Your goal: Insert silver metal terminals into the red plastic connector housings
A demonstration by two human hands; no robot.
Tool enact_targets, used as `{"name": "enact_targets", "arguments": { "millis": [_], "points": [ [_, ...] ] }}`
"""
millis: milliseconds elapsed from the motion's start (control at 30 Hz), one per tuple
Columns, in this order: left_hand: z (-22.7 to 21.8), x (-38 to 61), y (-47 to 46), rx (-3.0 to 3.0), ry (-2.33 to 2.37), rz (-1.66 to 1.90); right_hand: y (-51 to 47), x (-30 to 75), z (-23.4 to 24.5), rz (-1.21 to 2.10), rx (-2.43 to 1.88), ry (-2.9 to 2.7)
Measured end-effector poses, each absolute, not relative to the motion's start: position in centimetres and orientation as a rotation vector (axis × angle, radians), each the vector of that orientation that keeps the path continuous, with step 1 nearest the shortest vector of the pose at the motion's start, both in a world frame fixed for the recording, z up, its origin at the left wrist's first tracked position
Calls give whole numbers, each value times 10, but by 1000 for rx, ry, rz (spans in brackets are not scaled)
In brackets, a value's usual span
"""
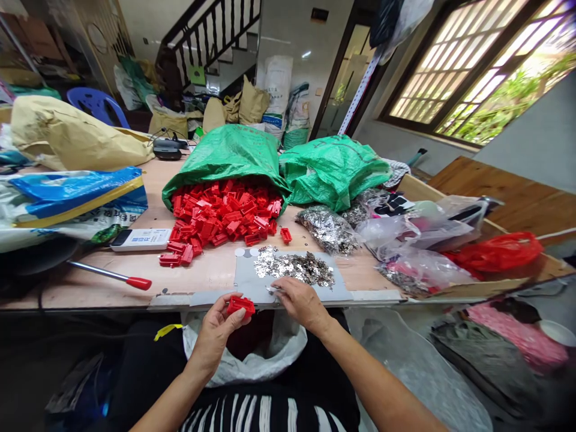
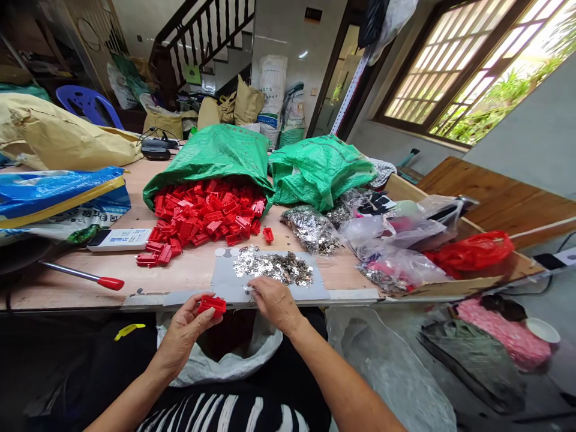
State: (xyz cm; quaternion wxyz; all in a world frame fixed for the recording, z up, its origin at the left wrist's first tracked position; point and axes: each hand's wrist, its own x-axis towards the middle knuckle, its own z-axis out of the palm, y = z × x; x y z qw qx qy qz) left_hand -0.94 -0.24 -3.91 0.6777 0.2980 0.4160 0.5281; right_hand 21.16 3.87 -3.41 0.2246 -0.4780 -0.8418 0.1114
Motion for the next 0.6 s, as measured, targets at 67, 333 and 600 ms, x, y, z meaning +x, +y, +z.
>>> {"name": "enact_targets", "arguments": {
  "millis": [67,333,600],
  "points": [
    [-40,-9,-2,735,957,1189,39,210,-30,316,-1410,-2300],
    [-38,-10,-1,982,1063,1235,40,196,-28,304,-1555,-2285],
    [-38,-12,0,1159,1199,1280,25,176,-6,678,-1279,-2039]
  ]
}}
